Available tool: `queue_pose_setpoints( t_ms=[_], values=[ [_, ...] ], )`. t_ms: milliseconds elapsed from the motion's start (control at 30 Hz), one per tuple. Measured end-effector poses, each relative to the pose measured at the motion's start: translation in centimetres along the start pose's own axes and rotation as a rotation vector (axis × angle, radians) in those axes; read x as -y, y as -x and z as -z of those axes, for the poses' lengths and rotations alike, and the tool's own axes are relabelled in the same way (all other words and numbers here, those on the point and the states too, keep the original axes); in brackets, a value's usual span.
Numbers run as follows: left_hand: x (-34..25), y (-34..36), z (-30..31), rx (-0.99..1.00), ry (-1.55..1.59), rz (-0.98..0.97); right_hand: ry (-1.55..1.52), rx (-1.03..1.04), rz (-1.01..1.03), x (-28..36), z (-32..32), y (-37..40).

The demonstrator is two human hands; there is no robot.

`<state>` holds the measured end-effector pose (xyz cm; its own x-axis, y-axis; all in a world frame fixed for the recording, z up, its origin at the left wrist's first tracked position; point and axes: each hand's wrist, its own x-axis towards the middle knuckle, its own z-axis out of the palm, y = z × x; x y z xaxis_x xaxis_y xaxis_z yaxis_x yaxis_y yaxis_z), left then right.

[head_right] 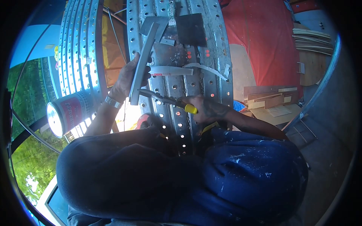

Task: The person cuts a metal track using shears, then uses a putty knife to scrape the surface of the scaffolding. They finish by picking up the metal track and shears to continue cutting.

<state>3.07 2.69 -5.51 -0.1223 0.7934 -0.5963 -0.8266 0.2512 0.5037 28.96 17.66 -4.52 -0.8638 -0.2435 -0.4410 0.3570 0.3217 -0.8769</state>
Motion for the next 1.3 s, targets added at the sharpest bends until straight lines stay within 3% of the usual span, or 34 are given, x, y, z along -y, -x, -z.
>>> queue_pose_setpoints(
  t_ms=[367,767,933,1300],
  values=[
    [0.1,-0.3,0.4,-0.003,-0.015,0.001,0.048,-0.003,0.002,0.0,-0.4,0.1],
    [0.0,1.3,-3.8,-0.238,-0.335,-0.012,0.074,0.063,0.014,-0.8,-0.2,0.1],
    [0.6,1.0,-3.3,-0.170,-0.230,0.081,0.080,-0.019,0.145,-1.9,-0.6,-0.3],
    [0.5,0.4,-3.1,-0.169,-0.105,0.103,0.114,-0.004,0.049,-1.9,-1.1,0.3]
  ],
)
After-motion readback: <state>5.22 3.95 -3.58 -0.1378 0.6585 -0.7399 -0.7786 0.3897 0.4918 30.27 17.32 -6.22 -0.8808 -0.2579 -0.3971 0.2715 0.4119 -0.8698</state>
